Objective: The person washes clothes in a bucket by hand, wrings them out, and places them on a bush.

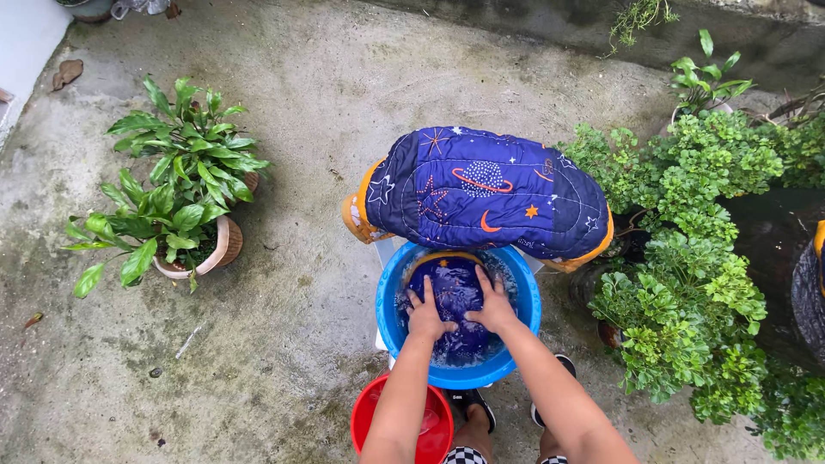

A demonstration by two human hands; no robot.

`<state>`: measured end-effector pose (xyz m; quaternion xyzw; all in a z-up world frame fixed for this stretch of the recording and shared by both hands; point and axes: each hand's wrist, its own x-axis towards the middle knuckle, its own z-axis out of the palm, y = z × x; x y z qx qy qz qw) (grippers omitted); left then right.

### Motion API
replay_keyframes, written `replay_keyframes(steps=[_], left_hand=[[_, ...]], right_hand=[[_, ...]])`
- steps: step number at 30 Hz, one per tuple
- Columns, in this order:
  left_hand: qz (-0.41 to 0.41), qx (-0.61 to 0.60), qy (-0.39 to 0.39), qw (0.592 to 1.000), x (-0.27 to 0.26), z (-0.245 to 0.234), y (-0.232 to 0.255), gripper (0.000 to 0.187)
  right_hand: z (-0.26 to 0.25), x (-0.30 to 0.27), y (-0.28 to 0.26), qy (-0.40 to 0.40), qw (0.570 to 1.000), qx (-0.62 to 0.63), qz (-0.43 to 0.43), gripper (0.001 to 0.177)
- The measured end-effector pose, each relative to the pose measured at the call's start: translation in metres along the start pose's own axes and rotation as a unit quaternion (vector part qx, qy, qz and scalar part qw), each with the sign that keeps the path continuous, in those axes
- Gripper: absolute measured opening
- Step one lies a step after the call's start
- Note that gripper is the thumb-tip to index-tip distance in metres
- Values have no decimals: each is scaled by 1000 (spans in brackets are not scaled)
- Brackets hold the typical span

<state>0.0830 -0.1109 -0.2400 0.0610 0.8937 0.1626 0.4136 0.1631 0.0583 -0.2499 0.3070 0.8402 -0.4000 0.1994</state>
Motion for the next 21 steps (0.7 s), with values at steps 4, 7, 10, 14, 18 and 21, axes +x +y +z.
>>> replay_keyframes(steps=[4,7,10,14,18,21], left_hand=[[-7,-36,0,999,30,31,-31,158],[-11,13,-12,1000,41,39,-43,153],[-35,38,-44,998,38,36,-40,143],[7,114,-6,993,20,21,-31,131],[-24,-11,-20,999,16,3,-32,119],[-14,-221,21,975,29,12,-33,99]], right_hand=[[15,8,-28,-17,1000,-16,-2,139],[34,22,-21,-53,998,-37,12,135],[55,36,0,-35,997,-58,-20,131],[67,48,21,-75,996,-9,55,112],[61,44,25,-51,998,36,11,101],[43,28,21,-47,950,307,10,92]])
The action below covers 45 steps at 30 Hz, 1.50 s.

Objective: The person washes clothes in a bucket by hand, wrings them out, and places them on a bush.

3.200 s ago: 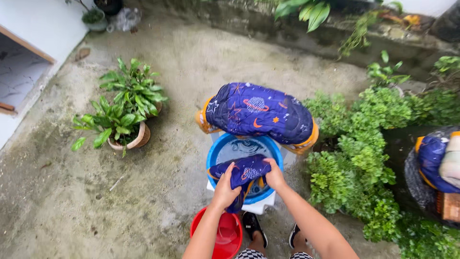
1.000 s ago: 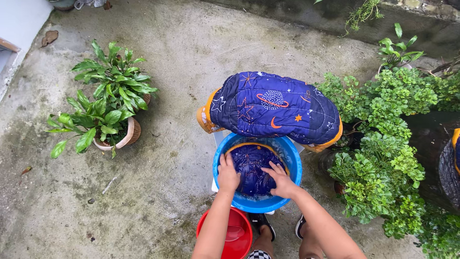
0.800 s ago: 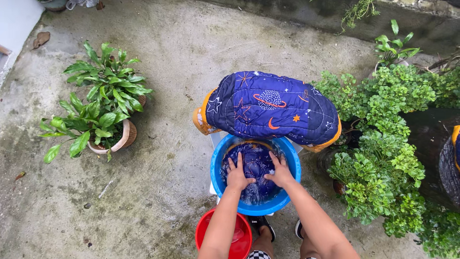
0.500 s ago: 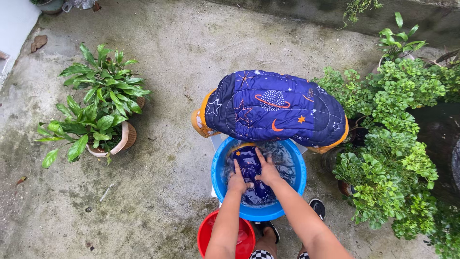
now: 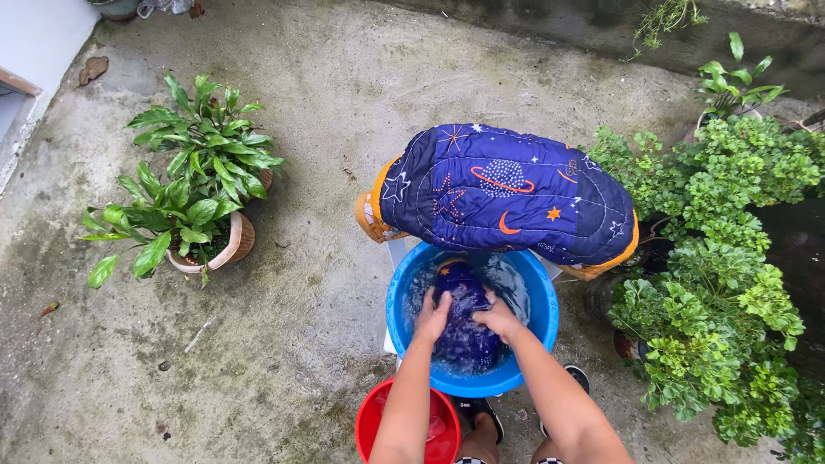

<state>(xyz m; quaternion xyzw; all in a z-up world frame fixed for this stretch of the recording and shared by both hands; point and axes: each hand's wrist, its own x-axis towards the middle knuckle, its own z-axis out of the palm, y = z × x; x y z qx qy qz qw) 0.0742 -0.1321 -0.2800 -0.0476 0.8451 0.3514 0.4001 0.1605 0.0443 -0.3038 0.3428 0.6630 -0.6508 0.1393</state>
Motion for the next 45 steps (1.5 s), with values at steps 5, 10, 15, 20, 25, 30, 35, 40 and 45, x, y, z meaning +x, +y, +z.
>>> replay_keyframes(steps=[5,10,15,20,25,30,35,40,45], left_hand=[[-6,-367,-109,924,17,9,-13,91],[-21,-502,-185,845,13,20,-18,76],[86,-185,23,979,10,30,-19,63],[163,26,110,980,-7,8,-11,47],[191,132,37,972,-17,-11,13,121],[40,212,-37,976,-8,9,4,134],[-1,293,-46,955,14,24,5,106],[10,319,-24,947,29,36,-4,72],[138,72,228,961,21,20,-3,46]], right_hand=[[-1,-36,-33,-129,981,110,-94,78],[37,-61,-61,42,980,-9,-193,55],[38,-70,-69,147,952,-248,-99,55],[5,-53,-65,138,896,-397,-142,53],[-29,-21,-41,85,930,-349,-76,64],[-31,-2,-10,12,914,-406,-15,102],[-10,9,7,-26,895,-443,34,87],[-5,13,1,12,880,-465,98,81],[-4,-3,-18,169,884,-435,-22,73]])
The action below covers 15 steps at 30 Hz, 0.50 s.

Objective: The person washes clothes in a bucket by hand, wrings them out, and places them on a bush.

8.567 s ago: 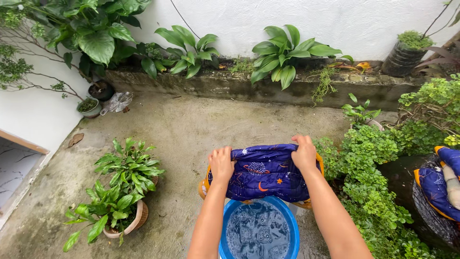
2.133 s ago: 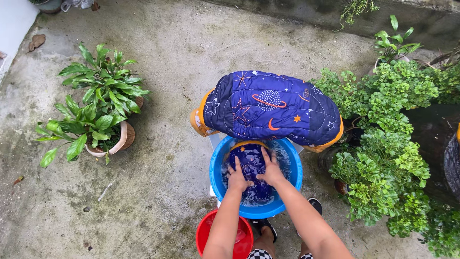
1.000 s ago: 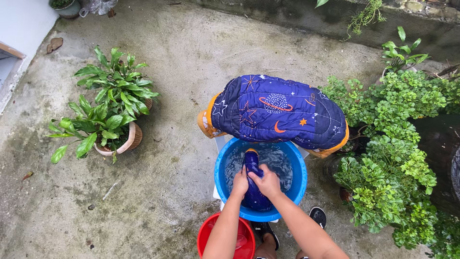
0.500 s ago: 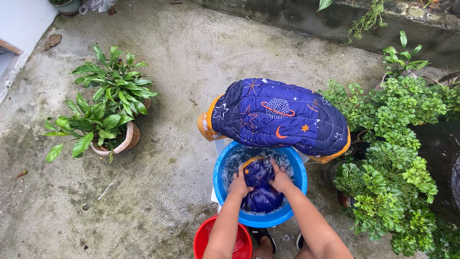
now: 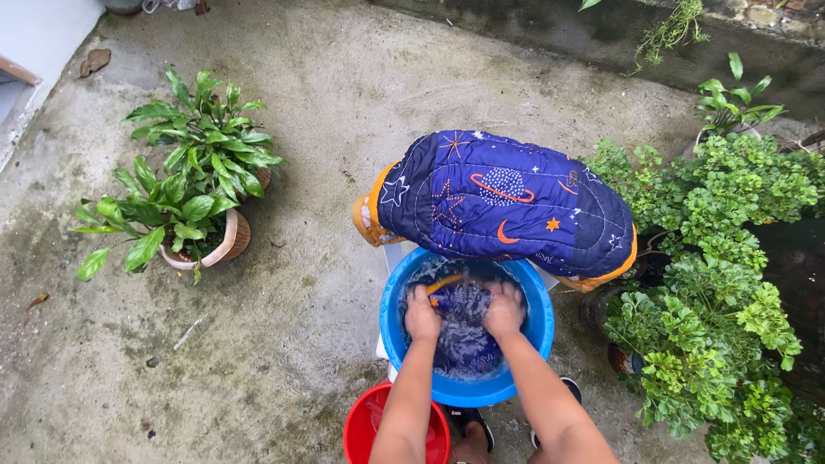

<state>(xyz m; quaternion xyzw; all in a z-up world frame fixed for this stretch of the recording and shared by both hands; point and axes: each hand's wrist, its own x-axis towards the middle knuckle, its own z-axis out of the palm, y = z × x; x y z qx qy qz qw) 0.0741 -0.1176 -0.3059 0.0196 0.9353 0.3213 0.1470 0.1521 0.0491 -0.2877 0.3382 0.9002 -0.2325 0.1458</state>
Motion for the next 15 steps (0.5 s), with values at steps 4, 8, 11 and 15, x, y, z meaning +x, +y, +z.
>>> replay_keyframes(steps=[4,8,11,15], left_hand=[[156,-92,108,978,-1,-40,11,38],[130,-90,-13,987,-31,-95,29,46],[130,-103,-75,983,-65,-147,59,53],[176,-138,-92,970,-110,-220,104,54]], right_hand=[[-32,-8,6,80,990,67,-96,57],[-65,-33,15,19,961,231,-151,46],[-105,-62,6,37,939,269,-209,44],[-177,-112,-18,19,932,289,-219,44]])
